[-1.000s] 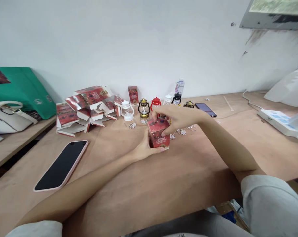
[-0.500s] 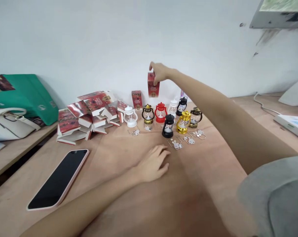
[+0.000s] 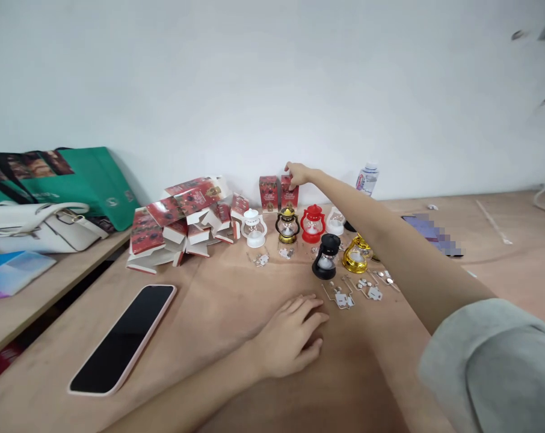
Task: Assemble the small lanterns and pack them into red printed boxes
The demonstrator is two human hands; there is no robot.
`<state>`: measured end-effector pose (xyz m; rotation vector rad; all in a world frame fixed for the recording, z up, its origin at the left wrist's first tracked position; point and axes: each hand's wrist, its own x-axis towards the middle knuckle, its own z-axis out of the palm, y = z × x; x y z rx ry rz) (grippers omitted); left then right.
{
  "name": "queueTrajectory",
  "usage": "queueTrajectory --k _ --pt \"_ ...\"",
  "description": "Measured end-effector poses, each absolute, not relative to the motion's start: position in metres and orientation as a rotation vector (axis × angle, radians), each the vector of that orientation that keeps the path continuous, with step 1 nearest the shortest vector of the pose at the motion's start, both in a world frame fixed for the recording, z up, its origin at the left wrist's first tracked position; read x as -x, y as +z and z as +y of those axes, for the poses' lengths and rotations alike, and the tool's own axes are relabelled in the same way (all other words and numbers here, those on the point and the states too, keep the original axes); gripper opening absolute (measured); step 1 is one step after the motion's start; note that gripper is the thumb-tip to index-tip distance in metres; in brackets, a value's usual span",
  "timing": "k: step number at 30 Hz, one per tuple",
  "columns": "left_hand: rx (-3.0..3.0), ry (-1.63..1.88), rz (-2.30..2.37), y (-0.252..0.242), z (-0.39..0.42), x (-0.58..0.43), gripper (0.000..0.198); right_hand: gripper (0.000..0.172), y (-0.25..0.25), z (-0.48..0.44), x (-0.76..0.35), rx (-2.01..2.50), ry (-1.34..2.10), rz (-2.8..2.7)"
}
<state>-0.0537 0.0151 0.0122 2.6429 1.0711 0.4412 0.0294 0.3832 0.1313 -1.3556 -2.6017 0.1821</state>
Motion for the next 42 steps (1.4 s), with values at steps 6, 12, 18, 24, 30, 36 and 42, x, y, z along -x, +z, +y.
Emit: queueTrajectory --k 6,12,18,24,30,36,42 --pt "-2.649 0.444 1.1 0.012 0.013 0.053 0.033 0.074 0.112 0.371 -0.031 1.268 0.11 -2.631" --pt "-2.638 0.458 1.159 0.016 0.009 0.051 0.033 0.111 0.108 0.334 -0.04 1.384 0.146 -2.611" --pt "-2.615 0.471 1.165 0.016 0.011 0.053 0.033 0.102 0.161 0.302 -0.072 1.331 -0.056 -2.605" --pt "-2.638 0.47 1.146 0.013 0.012 0.053 0.034 0.071 0.224 0.275 -0.081 0.998 -0.441 -2.419" --pt "-2.644 0.502 1.137 0.008 0.014 0.053 0.033 0.052 0.225 0.197 -0.113 0.832 -0.54 -2.407" --pt "-2.697 0.498 1.144 0.005 0.015 0.052 0.034 0.029 0.123 0.089 -0.163 0.38 -0.737 -2.424" --pt "-2.705 0.531 1.127 0.011 0.019 0.042 0.048 0.047 0.072 0.096 -0.172 0.32 -1.088 -2.557"
